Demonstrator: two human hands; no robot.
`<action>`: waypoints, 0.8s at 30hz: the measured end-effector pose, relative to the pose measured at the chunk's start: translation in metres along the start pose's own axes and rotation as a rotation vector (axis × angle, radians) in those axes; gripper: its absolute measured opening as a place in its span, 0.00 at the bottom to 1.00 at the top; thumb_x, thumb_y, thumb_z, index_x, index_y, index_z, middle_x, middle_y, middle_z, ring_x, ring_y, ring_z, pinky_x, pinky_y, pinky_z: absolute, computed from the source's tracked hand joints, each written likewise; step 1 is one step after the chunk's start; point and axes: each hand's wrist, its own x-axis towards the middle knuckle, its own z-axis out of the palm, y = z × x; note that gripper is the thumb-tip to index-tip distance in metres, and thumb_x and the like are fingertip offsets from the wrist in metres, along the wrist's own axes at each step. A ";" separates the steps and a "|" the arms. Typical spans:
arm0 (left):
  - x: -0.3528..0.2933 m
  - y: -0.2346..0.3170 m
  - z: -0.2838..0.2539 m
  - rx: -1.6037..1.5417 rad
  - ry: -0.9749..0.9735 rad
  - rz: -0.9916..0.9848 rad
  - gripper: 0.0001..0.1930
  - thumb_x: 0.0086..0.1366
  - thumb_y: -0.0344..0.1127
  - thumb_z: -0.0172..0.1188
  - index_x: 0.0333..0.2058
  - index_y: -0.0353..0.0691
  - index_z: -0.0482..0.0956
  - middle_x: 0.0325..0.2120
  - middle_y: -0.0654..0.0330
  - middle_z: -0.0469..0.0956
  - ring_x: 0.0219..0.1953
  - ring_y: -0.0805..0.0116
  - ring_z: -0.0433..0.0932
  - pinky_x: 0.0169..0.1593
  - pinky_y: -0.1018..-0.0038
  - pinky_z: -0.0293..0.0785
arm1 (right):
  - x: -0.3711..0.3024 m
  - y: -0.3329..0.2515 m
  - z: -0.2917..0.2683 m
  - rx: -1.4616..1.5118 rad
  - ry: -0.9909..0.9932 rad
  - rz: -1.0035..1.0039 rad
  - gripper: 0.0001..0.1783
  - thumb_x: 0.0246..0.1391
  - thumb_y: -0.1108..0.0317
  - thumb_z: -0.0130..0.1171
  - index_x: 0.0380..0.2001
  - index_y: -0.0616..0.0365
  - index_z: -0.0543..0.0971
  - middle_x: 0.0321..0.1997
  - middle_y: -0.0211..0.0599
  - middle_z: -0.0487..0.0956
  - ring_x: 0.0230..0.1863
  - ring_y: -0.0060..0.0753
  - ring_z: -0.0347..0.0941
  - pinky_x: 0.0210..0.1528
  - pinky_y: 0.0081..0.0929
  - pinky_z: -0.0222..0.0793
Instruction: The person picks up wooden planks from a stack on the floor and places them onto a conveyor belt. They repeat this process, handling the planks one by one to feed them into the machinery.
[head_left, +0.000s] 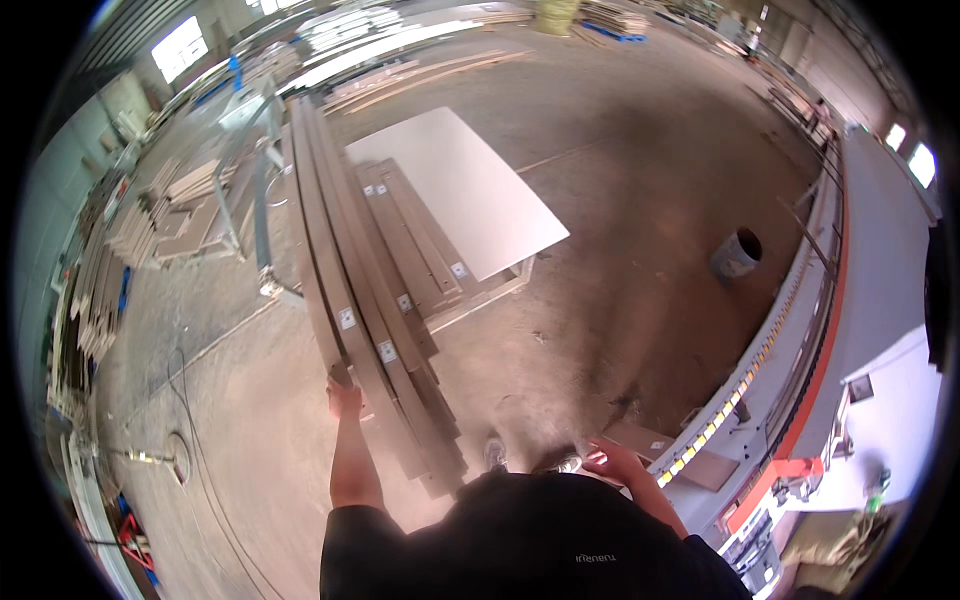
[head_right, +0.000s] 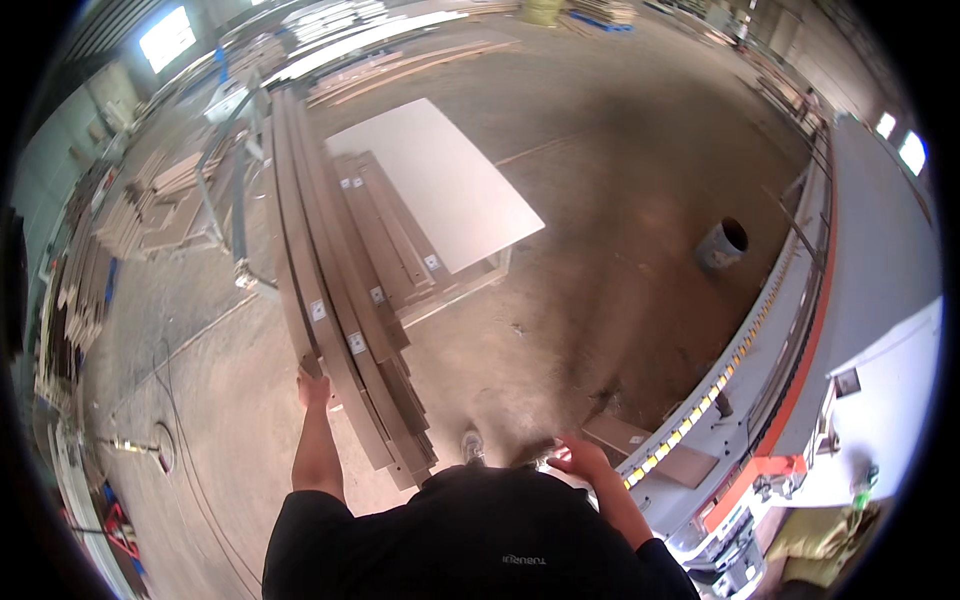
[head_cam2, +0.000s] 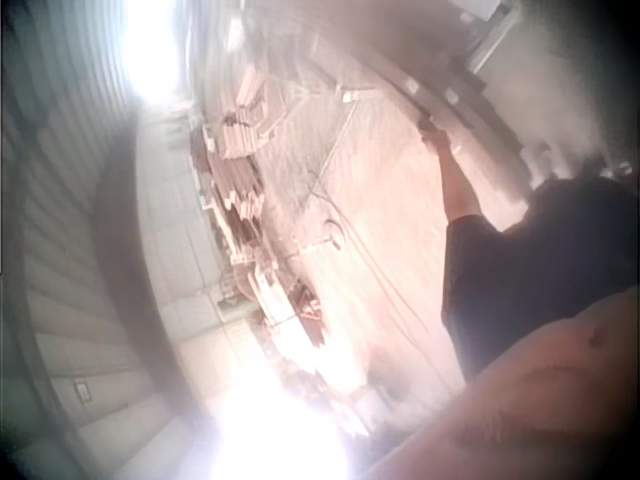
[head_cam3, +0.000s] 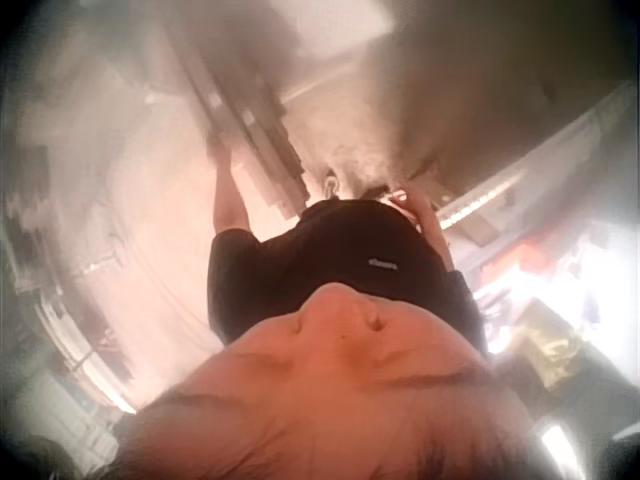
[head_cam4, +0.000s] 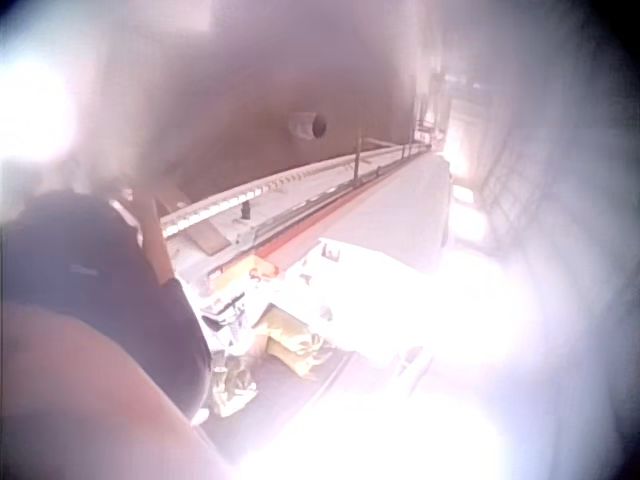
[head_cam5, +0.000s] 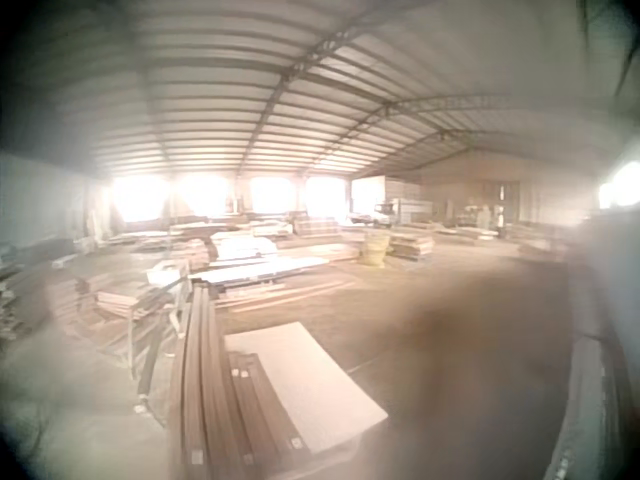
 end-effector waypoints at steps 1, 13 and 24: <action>-0.006 -0.001 -0.006 -0.029 0.028 0.027 0.45 0.57 0.46 0.63 0.72 0.43 0.56 0.62 0.48 0.70 0.62 0.52 0.75 0.63 0.53 0.74 | -0.009 0.008 0.003 0.005 0.005 0.030 0.41 0.54 0.41 0.69 0.66 0.48 0.72 0.51 0.34 0.87 0.50 0.37 0.84 0.56 0.36 0.77; 0.028 -0.028 0.028 0.024 0.190 0.231 0.35 0.64 0.53 0.62 0.65 0.38 0.69 0.55 0.48 0.79 0.48 0.48 0.83 0.47 0.53 0.83 | -0.030 0.032 0.042 0.151 -0.034 0.114 0.37 0.57 0.42 0.66 0.67 0.40 0.72 0.56 0.39 0.84 0.56 0.47 0.81 0.59 0.42 0.74; -0.114 0.106 0.103 -0.539 -0.432 0.769 0.13 0.65 0.30 0.60 0.47 0.34 0.81 0.37 0.57 0.82 0.42 0.66 0.81 0.50 0.65 0.78 | -0.040 0.022 0.041 0.074 0.023 0.154 0.32 0.59 0.39 0.53 0.61 0.40 0.78 0.60 0.41 0.81 0.62 0.52 0.75 0.64 0.47 0.70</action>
